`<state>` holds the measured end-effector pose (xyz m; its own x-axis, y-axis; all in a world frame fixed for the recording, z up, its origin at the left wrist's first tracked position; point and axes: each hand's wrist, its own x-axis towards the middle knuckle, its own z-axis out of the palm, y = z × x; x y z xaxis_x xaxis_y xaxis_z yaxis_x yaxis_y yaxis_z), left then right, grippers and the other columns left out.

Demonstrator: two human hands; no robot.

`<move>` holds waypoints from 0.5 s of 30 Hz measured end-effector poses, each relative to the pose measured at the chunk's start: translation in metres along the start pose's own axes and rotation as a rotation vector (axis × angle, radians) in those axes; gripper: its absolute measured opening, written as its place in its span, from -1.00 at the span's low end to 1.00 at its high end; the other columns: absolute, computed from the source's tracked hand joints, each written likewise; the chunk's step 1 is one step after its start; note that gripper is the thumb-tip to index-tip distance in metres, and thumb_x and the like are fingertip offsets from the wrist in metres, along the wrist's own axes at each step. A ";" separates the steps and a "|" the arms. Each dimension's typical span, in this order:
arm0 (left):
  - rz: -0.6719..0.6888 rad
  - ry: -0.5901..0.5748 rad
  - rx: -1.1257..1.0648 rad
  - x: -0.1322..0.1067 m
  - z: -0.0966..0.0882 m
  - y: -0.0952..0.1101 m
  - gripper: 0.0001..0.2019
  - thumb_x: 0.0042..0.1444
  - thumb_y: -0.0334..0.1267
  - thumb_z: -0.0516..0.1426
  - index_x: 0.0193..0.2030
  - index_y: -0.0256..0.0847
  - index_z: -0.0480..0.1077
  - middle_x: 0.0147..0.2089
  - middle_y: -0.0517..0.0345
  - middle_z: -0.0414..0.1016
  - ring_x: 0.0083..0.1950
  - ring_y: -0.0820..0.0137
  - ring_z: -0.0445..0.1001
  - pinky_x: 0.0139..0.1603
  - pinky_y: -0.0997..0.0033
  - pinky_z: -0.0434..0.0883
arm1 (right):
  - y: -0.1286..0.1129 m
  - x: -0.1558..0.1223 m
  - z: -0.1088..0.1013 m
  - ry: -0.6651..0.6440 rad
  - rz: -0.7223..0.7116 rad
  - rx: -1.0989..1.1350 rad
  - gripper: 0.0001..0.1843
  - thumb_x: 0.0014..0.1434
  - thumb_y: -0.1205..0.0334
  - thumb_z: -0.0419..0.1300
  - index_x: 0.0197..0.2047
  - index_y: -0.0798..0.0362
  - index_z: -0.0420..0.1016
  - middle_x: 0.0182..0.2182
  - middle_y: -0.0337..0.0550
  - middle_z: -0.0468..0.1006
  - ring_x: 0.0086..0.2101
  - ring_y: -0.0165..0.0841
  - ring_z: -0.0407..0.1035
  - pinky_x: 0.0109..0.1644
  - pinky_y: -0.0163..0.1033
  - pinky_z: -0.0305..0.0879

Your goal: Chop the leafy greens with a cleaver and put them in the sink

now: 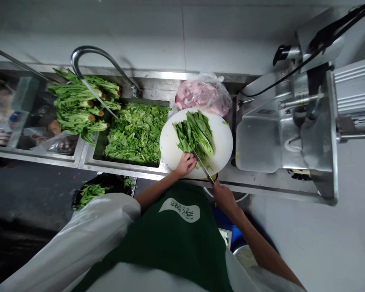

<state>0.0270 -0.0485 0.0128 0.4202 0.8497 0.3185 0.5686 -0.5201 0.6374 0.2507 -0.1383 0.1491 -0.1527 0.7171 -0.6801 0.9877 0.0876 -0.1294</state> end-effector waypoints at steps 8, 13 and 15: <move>-0.030 -0.075 -0.012 -0.003 0.000 -0.003 -0.72 0.41 -0.17 -0.02 -0.05 -0.21 0.50 -0.04 -0.09 0.40 0.02 0.22 0.33 0.07 0.09 0.36 | -0.006 -0.001 -0.003 -0.022 0.003 0.037 -0.71 0.47 0.25 -0.21 -0.01 0.15 0.28 -0.37 -0.01 0.59 -0.36 -0.27 0.53 -0.38 -0.26 0.05; -0.051 -0.074 -0.005 -0.003 0.001 -0.003 -0.72 0.41 -0.20 -0.02 -0.03 -0.22 0.49 -0.03 -0.10 0.40 0.02 0.21 0.31 0.08 0.10 0.36 | -0.003 -0.001 -0.004 -0.001 -0.012 0.052 -0.73 0.47 0.25 -0.18 -0.01 0.17 0.28 -0.33 0.04 0.60 -0.32 -0.26 0.53 -0.36 -0.26 0.05; -0.055 -0.073 -0.001 -0.003 0.001 -0.003 -0.72 0.41 -0.20 -0.03 -0.04 -0.23 0.49 -0.04 -0.09 0.40 0.00 0.22 0.30 0.07 0.11 0.36 | 0.000 -0.003 -0.002 -0.005 -0.023 0.078 -0.71 0.48 0.22 -0.20 -0.02 0.14 0.28 -0.38 -0.02 0.59 -0.38 -0.28 0.51 -0.39 -0.26 0.00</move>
<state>0.0250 -0.0495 0.0093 0.4385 0.8685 0.2310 0.5919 -0.4725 0.6530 0.2512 -0.1395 0.1525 -0.1759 0.7123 -0.6795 0.9784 0.0501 -0.2008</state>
